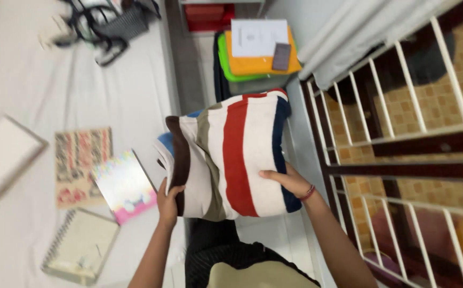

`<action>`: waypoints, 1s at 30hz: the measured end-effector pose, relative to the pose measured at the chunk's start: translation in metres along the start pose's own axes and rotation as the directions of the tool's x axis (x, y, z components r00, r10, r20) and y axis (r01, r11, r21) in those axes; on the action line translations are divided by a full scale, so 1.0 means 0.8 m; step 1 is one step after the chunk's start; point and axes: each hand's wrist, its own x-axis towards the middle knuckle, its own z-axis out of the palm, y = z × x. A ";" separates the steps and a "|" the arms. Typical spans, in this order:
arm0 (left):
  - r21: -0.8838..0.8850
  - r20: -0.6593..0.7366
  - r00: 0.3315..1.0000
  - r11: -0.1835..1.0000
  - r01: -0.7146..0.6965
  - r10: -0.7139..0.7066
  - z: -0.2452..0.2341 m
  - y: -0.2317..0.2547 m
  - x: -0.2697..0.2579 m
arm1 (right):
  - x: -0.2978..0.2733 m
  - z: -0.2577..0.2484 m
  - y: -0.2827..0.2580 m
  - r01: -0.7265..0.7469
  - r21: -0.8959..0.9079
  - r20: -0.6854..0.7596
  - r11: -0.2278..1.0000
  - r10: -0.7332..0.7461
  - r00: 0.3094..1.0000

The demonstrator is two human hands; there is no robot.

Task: Spreading out, smoothing, and folding a striped blanket on a bed.

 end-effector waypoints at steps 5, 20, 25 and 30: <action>-0.010 -0.016 0.998 0.998 0.055 -0.055 0.051 0.203 0.032 | 0.128 -0.002 -0.115 -0.029 -0.016 0.016 0.999 0.029 0.999; -0.037 0.142 0.981 0.989 0.141 -0.135 0.241 0.384 0.248 | 0.430 -0.095 -0.262 -0.031 -0.355 -0.228 0.934 -0.054 0.972; -0.054 0.261 0.943 0.972 0.229 -0.208 0.324 0.423 0.326 | 0.496 -0.082 -0.321 -0.135 -0.644 -0.304 0.753 -0.090 0.948; 0.044 0.495 0.833 0.965 0.259 -0.247 0.403 0.382 0.439 | 0.548 -0.055 -0.377 -0.182 -0.870 -0.321 0.459 -0.244 0.915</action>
